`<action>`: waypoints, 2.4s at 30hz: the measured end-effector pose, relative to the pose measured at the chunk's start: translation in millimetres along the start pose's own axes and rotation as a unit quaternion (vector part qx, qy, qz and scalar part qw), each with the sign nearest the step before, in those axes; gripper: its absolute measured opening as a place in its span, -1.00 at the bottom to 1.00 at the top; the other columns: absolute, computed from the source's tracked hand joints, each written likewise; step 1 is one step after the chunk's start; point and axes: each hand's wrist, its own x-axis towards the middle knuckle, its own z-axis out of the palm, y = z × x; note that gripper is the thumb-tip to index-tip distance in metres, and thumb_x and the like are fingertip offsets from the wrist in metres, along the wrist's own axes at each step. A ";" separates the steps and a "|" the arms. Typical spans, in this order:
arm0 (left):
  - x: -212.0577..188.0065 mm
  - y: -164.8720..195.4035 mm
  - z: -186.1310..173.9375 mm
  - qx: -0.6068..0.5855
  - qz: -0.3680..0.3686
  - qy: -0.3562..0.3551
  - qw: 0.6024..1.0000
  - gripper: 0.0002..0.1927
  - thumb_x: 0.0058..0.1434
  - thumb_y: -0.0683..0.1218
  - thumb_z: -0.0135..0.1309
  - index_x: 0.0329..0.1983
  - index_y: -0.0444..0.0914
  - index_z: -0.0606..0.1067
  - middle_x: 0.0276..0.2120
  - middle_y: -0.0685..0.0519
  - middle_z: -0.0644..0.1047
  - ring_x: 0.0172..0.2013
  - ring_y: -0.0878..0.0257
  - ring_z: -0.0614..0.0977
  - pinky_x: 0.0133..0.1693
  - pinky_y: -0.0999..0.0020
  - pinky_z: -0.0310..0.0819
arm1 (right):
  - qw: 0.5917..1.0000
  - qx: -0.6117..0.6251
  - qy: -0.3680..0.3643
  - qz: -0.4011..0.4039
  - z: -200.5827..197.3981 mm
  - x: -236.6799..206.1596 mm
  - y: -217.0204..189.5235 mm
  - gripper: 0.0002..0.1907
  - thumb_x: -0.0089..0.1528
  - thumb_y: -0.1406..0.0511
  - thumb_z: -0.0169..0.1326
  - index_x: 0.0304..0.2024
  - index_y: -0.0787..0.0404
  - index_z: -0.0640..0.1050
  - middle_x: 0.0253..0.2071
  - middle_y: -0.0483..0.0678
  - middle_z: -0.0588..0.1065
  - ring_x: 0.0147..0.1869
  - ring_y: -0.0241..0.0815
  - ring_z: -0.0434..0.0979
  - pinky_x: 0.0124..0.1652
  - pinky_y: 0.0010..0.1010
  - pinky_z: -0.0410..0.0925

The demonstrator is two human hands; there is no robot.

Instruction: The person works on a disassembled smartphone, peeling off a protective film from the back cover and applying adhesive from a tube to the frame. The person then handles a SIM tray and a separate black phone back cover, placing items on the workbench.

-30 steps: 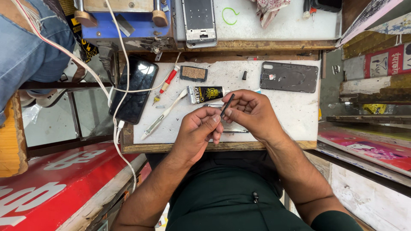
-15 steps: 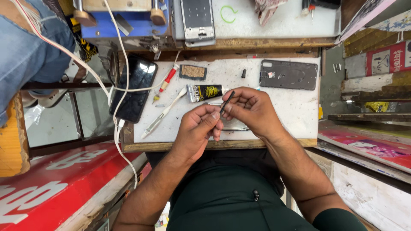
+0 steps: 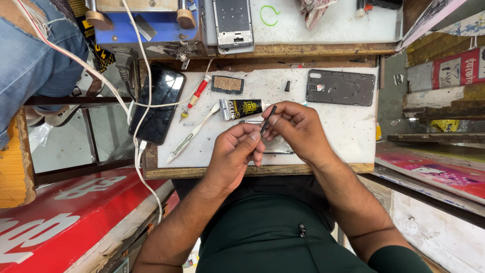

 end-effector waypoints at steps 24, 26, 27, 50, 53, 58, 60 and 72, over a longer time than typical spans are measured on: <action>-2.5 -7.6 13.0 0.077 0.032 0.003 0.996 -0.76 0.43 -0.15 0.04 0.05 -0.42 0.49 -0.37 -0.02 0.58 -0.43 0.34 0.58 -0.36 0.43 0.55 | 0.984 -0.129 0.109 -0.060 6.8 -5.3 -9.4 -0.73 0.49 0.35 -0.19 -0.14 0.36 0.52 -0.29 0.02 0.61 -0.33 -0.35 0.58 -0.35 -0.55 0.48; -3.1 -8.3 14.3 0.077 0.037 0.001 0.996 -0.76 0.43 -0.15 0.04 0.05 -0.42 0.49 -0.37 -0.02 0.58 -0.43 0.34 0.58 -0.36 0.44 0.55 | 0.981 -0.123 0.131 -0.074 6.8 -5.3 -13.3 -0.75 0.50 0.35 -0.20 -0.13 0.35 0.49 -0.24 0.02 0.62 -0.34 -0.35 0.57 -0.37 -0.58 0.46; -2.9 -8.4 14.8 0.076 0.038 0.003 0.996 -0.76 0.43 -0.15 0.04 0.05 -0.42 0.48 -0.37 -0.02 0.58 -0.43 0.34 0.58 -0.36 0.44 0.55 | 0.987 -0.099 0.111 -0.059 5.8 -5.5 -15.5 -0.78 0.48 0.35 -0.19 -0.08 0.34 0.48 -0.21 0.02 0.61 -0.31 -0.35 0.57 -0.37 -0.58 0.46; 6.9 -8.8 16.0 0.050 0.011 -0.006 0.999 -0.78 0.43 -0.16 0.04 0.02 -0.43 0.48 -0.38 -0.01 0.57 -0.44 0.34 0.56 -0.38 0.42 0.52 | 0.879 -0.369 0.216 -0.210 -29.3 12.1 -40.4 -0.87 0.40 0.40 0.06 -0.07 0.39 0.44 -0.17 -0.02 0.57 -0.21 -0.31 0.62 -0.30 -0.57 0.43; 9.0 -2.9 15.4 0.077 -0.001 -0.012 0.997 -0.76 0.42 -0.16 0.03 0.04 -0.43 0.49 -0.40 0.01 0.55 -0.47 0.36 0.53 -0.41 0.47 0.47 | 0.876 -0.373 0.190 -0.241 -26.2 0.5 -45.4 -0.79 0.44 0.41 0.03 0.06 0.47 0.41 -0.12 0.02 0.56 -0.21 -0.31 0.59 -0.29 -0.57 0.43; 3.3 18.8 9.0 0.196 -0.001 -0.041 0.980 -0.72 0.44 -0.13 0.03 0.10 -0.41 0.52 -0.42 0.06 0.50 -0.48 0.44 0.45 -0.44 0.55 0.37 | 0.983 -0.184 0.021 -0.011 -29.5 -16.5 -30.4 -0.75 0.48 0.28 -0.02 -0.11 0.33 0.59 -0.32 -0.09 0.58 -0.33 -0.39 0.53 -0.37 -0.61 0.38; 3.8 31.0 5.2 0.195 0.049 -0.026 0.979 -0.72 0.45 -0.13 0.04 0.10 -0.41 0.51 -0.41 0.05 0.52 -0.46 0.43 0.47 -0.42 0.56 0.38 | 0.987 -0.154 -0.030 0.042 -31.2 -16.1 -21.5 -0.73 0.45 0.25 0.03 -0.19 0.34 0.60 -0.38 -0.08 0.57 -0.38 -0.38 0.50 -0.41 -0.60 0.36; -4.0 17.7 29.7 0.177 0.199 -0.006 0.964 -0.89 0.45 -0.23 0.06 -0.05 -0.39 0.48 -0.27 0.03 0.57 -0.36 0.39 0.60 -0.32 0.47 0.59 | 0.978 0.185 0.050 0.088 34.6 -33.4 10.6 -0.71 0.45 0.15 -0.06 -0.23 0.22 0.46 -0.43 -0.09 0.48 -0.47 -0.34 0.46 -0.53 -0.60 0.28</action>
